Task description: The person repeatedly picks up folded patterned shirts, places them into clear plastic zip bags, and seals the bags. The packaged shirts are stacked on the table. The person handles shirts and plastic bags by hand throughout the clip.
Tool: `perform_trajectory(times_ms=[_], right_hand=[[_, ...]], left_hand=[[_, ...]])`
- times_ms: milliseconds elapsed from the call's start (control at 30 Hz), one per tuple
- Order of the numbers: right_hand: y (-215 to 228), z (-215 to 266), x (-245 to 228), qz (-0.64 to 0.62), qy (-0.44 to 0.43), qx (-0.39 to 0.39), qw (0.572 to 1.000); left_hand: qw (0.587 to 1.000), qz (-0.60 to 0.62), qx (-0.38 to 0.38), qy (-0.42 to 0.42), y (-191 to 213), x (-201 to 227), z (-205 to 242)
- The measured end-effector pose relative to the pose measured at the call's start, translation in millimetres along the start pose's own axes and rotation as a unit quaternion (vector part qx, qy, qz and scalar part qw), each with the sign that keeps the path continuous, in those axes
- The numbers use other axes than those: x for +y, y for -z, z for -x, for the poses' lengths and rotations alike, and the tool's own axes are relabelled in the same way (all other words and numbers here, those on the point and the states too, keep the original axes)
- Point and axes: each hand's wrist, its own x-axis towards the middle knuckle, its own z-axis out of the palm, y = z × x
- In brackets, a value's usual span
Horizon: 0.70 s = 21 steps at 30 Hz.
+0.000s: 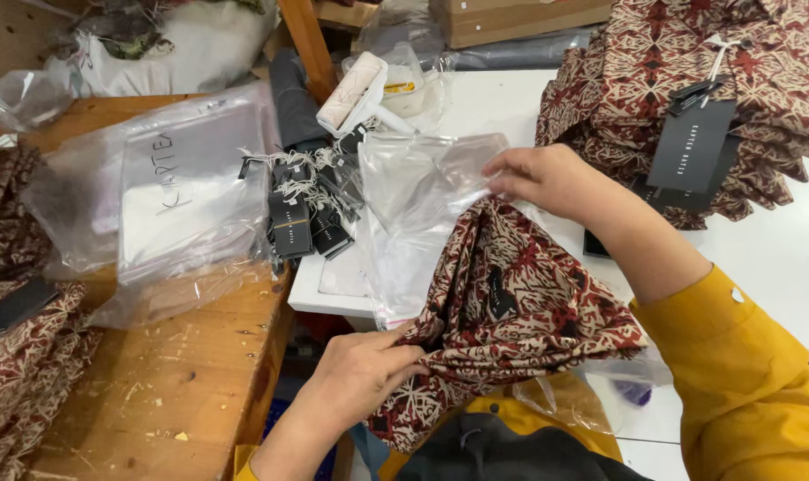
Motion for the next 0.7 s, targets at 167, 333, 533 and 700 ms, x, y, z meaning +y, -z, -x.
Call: perform_trajectory(times_ms=[167,333,533,700], right_hand=[[2.7,1.5,-5.9,-0.017,-0.114,0.003,0.993],[-3.1,12.0,-3.0,0.068,0.093,0.1,0.988],[-5.3,15.2,-5.2,0.039,0.05,0.094,0.994],[5.7,12.0,-14.8,0.018,0.118,-0.003,0.993]], left_hand=[[0.999,0.031,-0.015,-0.017,-5.3,7.4,1.1],[1.0,0.009,0.013,0.006,-4.4,5.9,1.2],[0.996,-0.075,0.011,0.049,-3.3,-0.9,0.1],[0.995,-0.041,0.023,0.083,-0.5,-6.2,-2.5]])
